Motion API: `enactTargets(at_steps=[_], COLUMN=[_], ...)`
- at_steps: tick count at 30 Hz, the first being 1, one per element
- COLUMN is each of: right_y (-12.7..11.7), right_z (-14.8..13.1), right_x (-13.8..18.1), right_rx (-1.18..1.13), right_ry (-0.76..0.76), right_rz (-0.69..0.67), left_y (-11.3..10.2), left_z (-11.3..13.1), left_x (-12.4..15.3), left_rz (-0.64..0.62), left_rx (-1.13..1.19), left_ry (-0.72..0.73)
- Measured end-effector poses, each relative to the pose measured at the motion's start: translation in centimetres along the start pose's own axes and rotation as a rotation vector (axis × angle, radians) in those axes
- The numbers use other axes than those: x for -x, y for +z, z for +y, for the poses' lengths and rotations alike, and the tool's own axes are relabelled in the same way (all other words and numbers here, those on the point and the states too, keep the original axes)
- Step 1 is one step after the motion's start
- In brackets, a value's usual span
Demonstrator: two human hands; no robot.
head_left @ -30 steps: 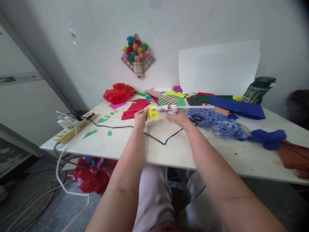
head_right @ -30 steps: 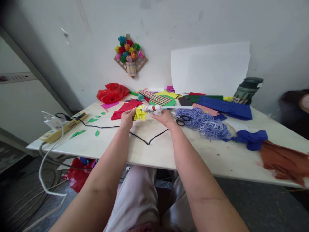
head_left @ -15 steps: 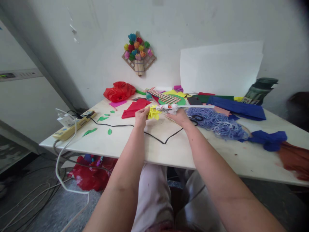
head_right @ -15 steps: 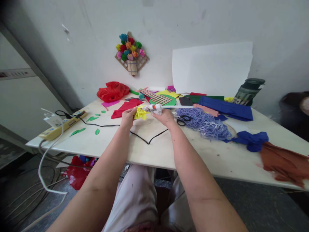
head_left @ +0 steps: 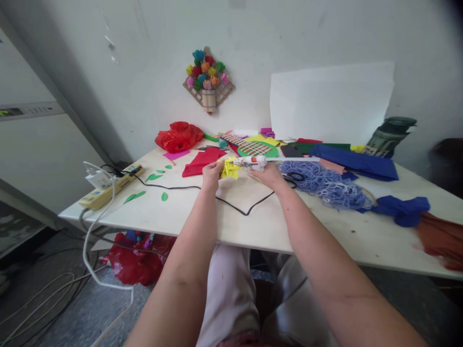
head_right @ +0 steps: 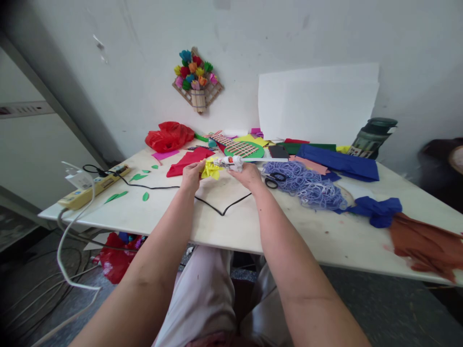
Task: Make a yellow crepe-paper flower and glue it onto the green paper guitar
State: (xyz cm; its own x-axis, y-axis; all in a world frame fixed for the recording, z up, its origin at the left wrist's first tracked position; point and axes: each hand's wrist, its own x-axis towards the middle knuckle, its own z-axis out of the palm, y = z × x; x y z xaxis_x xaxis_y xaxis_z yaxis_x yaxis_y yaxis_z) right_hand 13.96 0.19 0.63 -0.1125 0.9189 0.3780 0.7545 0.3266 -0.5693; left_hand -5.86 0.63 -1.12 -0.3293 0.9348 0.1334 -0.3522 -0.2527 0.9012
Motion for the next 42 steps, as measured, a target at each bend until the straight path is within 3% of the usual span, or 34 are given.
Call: enactTargets(at_steps=[26, 32, 35, 39, 42], right_y=[-0.4, 0.2, 0.6, 0.5, 0.0], right_z=[-0.6, 0.1, 0.6, 1.2, 0.9], right_x=[0.4, 0.0, -0.5, -0.8, -0.3], right_rx=[-0.232, -0.433, -0.488, -0.332, -0.065], right_ry=[0.021, -0.026, 0.056, 0.135, 0.163], right_rz=[0.004, 0.111, 0.193, 0.307, 0.242], left_y=[0.2, -0.1, -0.4, -0.6, -0.5], left_z=[0.3, 0.2, 0.4, 1.0, 1.4], left_x=[0.2, -0.1, -0.2, 0.0, 0.1], left_rz=[0.02, 0.041, 0.116, 0.197, 0.235], left_rx=[0.078, 0.065, 0.093, 0.178, 0.231], left_ry=[-0.05, -0.039, 0.01, 0.102, 0.132])
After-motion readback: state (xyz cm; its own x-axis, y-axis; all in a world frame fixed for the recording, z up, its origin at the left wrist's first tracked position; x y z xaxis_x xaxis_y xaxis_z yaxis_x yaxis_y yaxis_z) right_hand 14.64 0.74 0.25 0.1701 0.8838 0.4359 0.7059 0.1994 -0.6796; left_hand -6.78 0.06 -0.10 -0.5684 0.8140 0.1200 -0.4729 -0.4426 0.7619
